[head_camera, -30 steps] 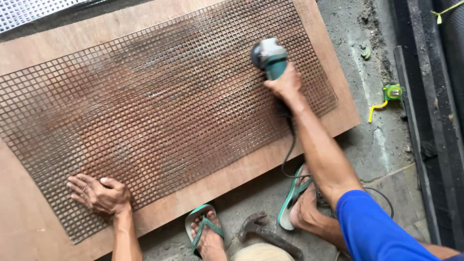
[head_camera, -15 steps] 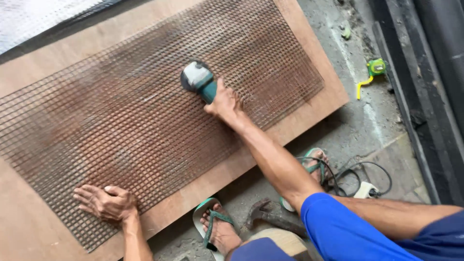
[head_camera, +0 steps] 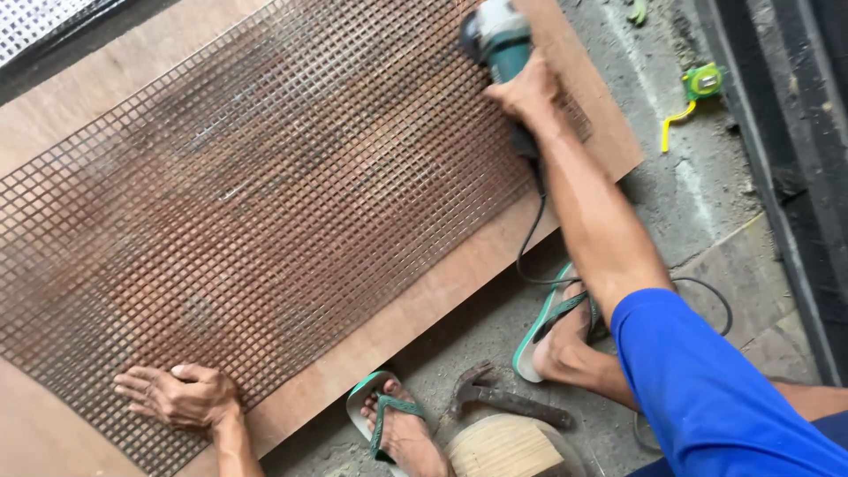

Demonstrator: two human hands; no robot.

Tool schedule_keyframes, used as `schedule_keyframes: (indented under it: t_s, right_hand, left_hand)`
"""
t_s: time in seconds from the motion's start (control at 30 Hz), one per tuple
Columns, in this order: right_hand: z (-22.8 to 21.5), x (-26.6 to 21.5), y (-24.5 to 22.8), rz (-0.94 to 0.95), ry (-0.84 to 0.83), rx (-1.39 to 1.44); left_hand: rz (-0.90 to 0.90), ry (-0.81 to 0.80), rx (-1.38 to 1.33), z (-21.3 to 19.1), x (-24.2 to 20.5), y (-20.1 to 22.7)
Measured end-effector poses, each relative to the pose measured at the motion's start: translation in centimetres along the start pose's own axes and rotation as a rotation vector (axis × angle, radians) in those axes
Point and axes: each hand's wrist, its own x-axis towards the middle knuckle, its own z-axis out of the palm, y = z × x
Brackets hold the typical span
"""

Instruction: Using an angle grinder to sand or clean a metal mesh sheet on a wooden board

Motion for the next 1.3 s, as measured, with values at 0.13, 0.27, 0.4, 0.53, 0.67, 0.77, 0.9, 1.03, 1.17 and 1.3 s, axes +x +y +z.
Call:
schedule_keyframes:
  t_s: [0.13, 0.27, 0.4, 0.53, 0.67, 0.77, 0.9, 1.03, 1.17, 1.3]
  right_hand:
    - [-2.3, 1.9, 5.2, -0.025, 0.04, -0.026]
    - [-4.2, -2.0, 9.0, -0.076, 0.057, 0.04]
    - [-5.0, -9.2, 7.3, -0.157, 0.05, -0.009]
    - [-4.3, -13.9, 5.1, -0.054, 0.106, -0.086]
    - [-3.4, -15.5, 2.5, -0.059, 0.014, -0.074]
    - [-0.4, -17.9, -1.2, -0.133, -0.078, -0.041]
    - [4.2, -18.7, -5.4, -0.27, -0.146, 0.136]
    - [5.3, -16.2, -4.5, -0.163, -0.006, 0.007]
    - [2.3, -12.7, -1.5, -0.104, -0.067, -0.036]
    - [3.1, -10.9, 0.7, -0.228, 0.011, 0.012]
  left_hand:
    - [-0.007, 0.005, 0.026, 0.6, 0.2, -0.6]
    - [0.032, -0.008, 0.001, -1.2, 0.0, 0.5]
    - [0.01, -0.06, -0.027, -1.6, 0.1, 1.2]
    - [0.027, -0.017, -0.038, -0.7, -0.1, -0.2]
    - [-0.003, -0.059, -0.042, -1.4, 0.1, 1.3]
    - [-0.03, -0.064, -0.034, -0.8, 0.0, 0.1]
    - [-0.031, -0.037, -0.042, -0.8, 0.2, 0.2]
    - [-0.001, -0.01, -0.079, -0.9, 0.2, 0.3]
    - [-0.013, 0.028, -0.108, -0.1, -0.2, -0.4]
    - [-0.01, 0.045, -0.11, 0.4, 0.0, -0.7]
